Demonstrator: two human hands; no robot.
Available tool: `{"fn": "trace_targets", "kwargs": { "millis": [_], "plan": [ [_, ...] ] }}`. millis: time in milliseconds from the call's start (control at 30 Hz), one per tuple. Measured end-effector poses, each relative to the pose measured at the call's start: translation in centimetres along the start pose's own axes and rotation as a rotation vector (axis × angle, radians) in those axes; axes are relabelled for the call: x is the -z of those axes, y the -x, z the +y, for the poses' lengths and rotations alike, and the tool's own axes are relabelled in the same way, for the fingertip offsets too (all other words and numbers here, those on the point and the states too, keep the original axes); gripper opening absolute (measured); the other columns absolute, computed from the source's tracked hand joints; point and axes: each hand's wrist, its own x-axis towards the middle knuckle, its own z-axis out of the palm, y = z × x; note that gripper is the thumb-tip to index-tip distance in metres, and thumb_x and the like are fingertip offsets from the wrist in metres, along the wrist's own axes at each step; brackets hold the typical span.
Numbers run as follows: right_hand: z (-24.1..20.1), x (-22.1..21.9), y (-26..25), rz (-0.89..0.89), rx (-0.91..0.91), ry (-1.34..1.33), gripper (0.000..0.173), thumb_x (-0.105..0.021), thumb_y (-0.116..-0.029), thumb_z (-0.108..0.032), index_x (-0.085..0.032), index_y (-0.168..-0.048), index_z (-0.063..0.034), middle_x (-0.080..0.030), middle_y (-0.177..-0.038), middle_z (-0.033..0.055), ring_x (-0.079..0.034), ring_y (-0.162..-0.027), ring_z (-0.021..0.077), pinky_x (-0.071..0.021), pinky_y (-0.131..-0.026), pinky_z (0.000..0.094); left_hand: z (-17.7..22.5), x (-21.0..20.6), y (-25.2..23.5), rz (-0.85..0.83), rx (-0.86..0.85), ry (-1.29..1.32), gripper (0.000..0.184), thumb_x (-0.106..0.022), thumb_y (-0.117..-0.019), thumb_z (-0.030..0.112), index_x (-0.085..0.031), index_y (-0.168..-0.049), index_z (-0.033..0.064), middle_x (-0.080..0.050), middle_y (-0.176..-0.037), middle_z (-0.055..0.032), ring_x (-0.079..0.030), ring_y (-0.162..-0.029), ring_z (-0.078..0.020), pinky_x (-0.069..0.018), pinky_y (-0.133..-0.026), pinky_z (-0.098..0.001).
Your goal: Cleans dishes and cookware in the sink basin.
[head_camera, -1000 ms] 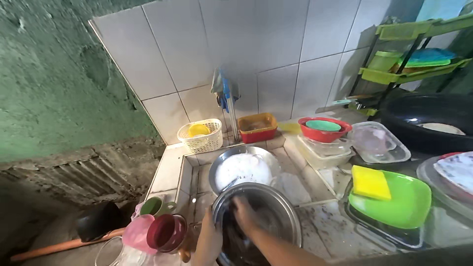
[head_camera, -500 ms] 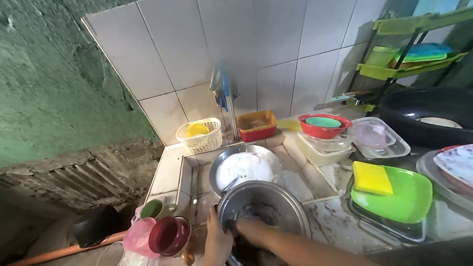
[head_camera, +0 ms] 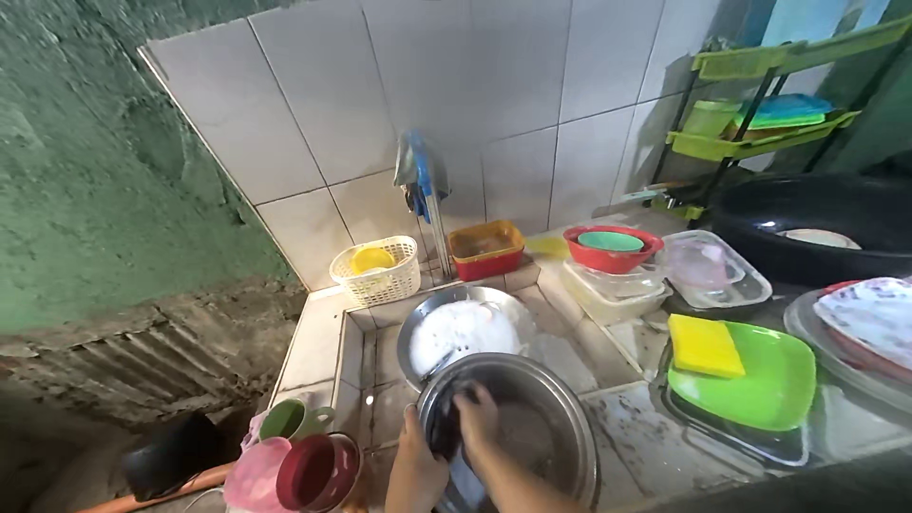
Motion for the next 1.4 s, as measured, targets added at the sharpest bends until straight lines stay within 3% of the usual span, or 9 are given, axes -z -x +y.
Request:
{"fn": "trace_targets", "kwargs": {
  "millis": [133,300,467,667,867,967,1100,1267,1400],
  "plan": [
    [-2.2,2.6,0.5,-0.583,0.343,0.671,0.024,-0.063,-0.0962,-0.003,-0.071,-0.119,0.0017,-0.066,-0.129,0.0181,-0.061,-0.123,0.0227,-0.0464,-0.107,0.0331,-0.5,-0.2,-0.3,0.006,-0.040,0.009,0.095,-0.066,-0.0826,-0.009,-0.012,-0.160,0.0007,-0.035,-0.157,-0.0271,-0.044,-0.142,-0.0347,-0.0406,-0.115,-0.0441],
    [-1.3,1.4,-1.8,-0.137,0.534,0.431,0.016,-0.074,-0.0902,-0.007,-0.076,-0.104,0.0007,-0.071,-0.106,0.0151,-0.069,-0.098,0.0210,-0.0563,-0.092,0.0348,-0.2,-0.2,0.0,0.005,-0.042,0.016,0.097,-0.065,-0.0845,-0.010,-0.007,-0.161,0.0010,-0.034,-0.158,-0.0275,-0.044,-0.143,-0.0350,-0.0386,-0.116,-0.0432],
    [-2.4,2.2,-1.1,-0.387,0.686,0.854,0.026,-0.058,-0.1007,-0.015,-0.074,-0.117,-0.0020,-0.072,-0.116,0.0149,-0.068,-0.112,0.0285,-0.0514,-0.102,0.0421,-0.3,-0.4,0.2,0.030,-0.061,0.040,0.095,-0.067,-0.0854,-0.008,-0.009,-0.161,-0.0016,-0.033,-0.159,-0.0279,-0.042,-0.145,-0.0345,-0.0363,-0.118,-0.0425],
    [-3.5,3.4,-2.3,-0.001,0.597,0.812,0.020,-0.071,-0.0941,-0.010,-0.072,-0.113,-0.0021,-0.071,-0.096,0.0143,-0.070,-0.091,0.0306,-0.0567,-0.082,0.0482,-0.7,-0.8,0.9,0.049,-0.077,0.131,0.093,-0.066,-0.0850,-0.009,-0.011,-0.159,-0.0021,-0.040,-0.154,-0.0272,-0.048,-0.139,-0.0323,-0.0402,-0.115,-0.0418],
    [-3.2,2.1,-0.6,-0.677,0.679,0.983,0.028,-0.053,-0.1041,-0.016,-0.068,-0.119,0.0033,-0.068,-0.117,0.0210,-0.065,-0.115,0.0336,-0.0488,-0.102,0.0455,-1.2,-1.0,0.9,0.086,-0.093,0.144,0.093,-0.065,-0.0831,-0.012,-0.011,-0.159,-0.0059,-0.035,-0.157,-0.0290,-0.043,-0.143,-0.0348,-0.0365,-0.118,-0.0427],
    [-5.2,2.3,-1.2,-0.438,0.564,1.130,0.027,-0.052,-0.1043,-0.015,-0.068,-0.121,-0.0008,-0.068,-0.123,0.0182,-0.065,-0.118,0.0344,-0.0514,-0.099,0.0505,-1.3,-1.4,1.3,0.103,-0.074,0.201,0.091,-0.065,-0.0844,-0.011,-0.012,-0.158,-0.0056,-0.038,-0.155,-0.0286,-0.046,-0.141,-0.0344,-0.0389,-0.116,-0.0435],
    [-5.1,4.4,-2.3,-0.139,0.705,1.140,0.020,-0.058,-0.1016,-0.012,-0.072,-0.111,-0.0022,-0.072,-0.110,0.0169,-0.070,-0.106,0.0355,-0.0567,-0.086,0.0518,-1.8,-2.3,3.1,0.173,-0.081,0.275,0.091,-0.067,-0.0838,-0.009,-0.011,-0.156,-0.0102,-0.041,-0.151,-0.0329,-0.049,-0.138,-0.0383,-0.0407,-0.114,-0.0461],
    [-4.5,5.2,-1.5,-0.851,0.560,1.353,0.031,-0.055,-0.1023,-0.006,-0.065,-0.131,-0.0030,-0.054,-0.144,0.0212,-0.053,-0.133,0.0410,-0.0449,-0.107,0.0573,-3.0,-1.9,4.0,0.193,-0.193,0.190,0.078,-0.064,-0.0945,0.006,-0.018,-0.154,-0.0155,-0.035,-0.154,-0.0377,-0.038,-0.143,-0.0480,-0.0292,-0.120,-0.0569],
    [-1.8,4.7,-1.9,-1.223,0.625,1.213,0.035,-0.064,-0.0923,0.006,-0.068,-0.126,-0.0019,-0.056,-0.142,0.0230,-0.050,-0.134,0.0438,-0.0398,-0.112,0.0587,-1.1,1.1,-0.3,0.113,-0.181,-0.043,0.068,-0.060,-0.1026,0.031,-0.033,-0.157,0.0000,-0.022,-0.165,-0.0256,-0.027,-0.152,-0.0413,-0.0272,-0.122,-0.0515]
  ]
}}
